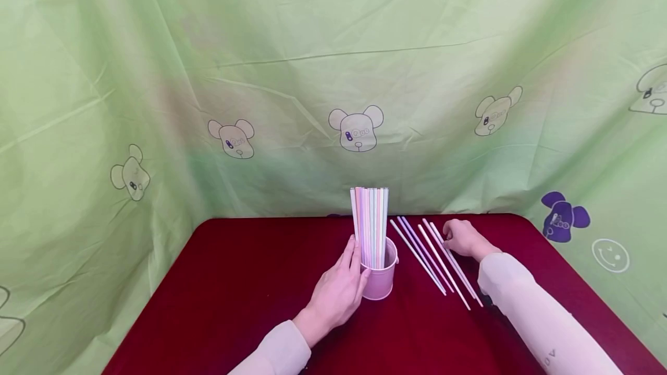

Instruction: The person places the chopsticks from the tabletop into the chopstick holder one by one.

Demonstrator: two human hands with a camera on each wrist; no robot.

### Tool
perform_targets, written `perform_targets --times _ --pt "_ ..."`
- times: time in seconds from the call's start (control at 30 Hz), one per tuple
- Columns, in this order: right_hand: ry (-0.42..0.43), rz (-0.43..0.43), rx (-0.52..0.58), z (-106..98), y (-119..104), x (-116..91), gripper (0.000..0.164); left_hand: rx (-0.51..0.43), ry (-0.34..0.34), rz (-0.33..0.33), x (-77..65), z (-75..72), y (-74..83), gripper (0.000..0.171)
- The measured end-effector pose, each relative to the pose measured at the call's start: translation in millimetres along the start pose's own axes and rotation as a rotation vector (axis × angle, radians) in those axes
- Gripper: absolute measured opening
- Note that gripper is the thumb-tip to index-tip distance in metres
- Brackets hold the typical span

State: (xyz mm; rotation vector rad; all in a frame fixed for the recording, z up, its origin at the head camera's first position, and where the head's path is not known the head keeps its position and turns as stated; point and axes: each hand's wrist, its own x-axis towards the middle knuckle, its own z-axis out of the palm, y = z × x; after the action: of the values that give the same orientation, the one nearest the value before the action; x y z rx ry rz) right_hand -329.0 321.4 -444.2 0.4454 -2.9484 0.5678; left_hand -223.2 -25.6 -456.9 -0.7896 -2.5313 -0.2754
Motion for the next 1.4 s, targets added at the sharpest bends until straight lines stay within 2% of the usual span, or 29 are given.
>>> perform_targets --times 0.17,0.3,0.43,0.57,0.63,0.8,1.03,1.23,1.4 --pt "-0.017 0.069 0.008 2.9 1.6 -2.2 0.015 0.006 0.0 -0.003 0.7 -0.1 0.1 0.06" --pt "-0.056 0.163 0.088 3.2 2.6 -3.9 0.006 0.009 -0.003 -0.004 0.4 -0.5 0.1 0.06" --pt "-0.081 0.233 0.151 1.3 3.7 -6.3 0.011 0.008 -0.001 -0.003 0.0 -1.1 0.4 0.06" --pt "-0.085 0.246 0.176 -2.5 7.8 -9.6 0.01 0.01 0.007 0.001 0.3 -1.2 0.7 0.06" --pt "-0.093 0.269 0.245 -4.6 10.1 -11.0 0.008 0.009 0.007 0.0 0.3 -1.3 0.9 0.06" --pt "-0.106 0.316 0.536 -13.3 9.6 -13.5 0.012 0.005 -0.003 -0.005 -0.1 -1.1 0.6 0.061" --pt "-0.075 0.262 0.806 -30.5 2.1 -13.6 0.032 0.008 -0.001 -0.006 0.1 -1.2 0.1 0.06" --pt "0.048 0.216 0.951 -41.9 -7.9 -15.2 0.037 0.002 -0.011 -0.014 -1.3 -0.4 1.0 0.061" --pt "0.173 0.16 1.033 -56.2 -29.5 -12.7 0.036 0.009 -0.004 -0.008 -0.5 -1.7 1.3 0.061"
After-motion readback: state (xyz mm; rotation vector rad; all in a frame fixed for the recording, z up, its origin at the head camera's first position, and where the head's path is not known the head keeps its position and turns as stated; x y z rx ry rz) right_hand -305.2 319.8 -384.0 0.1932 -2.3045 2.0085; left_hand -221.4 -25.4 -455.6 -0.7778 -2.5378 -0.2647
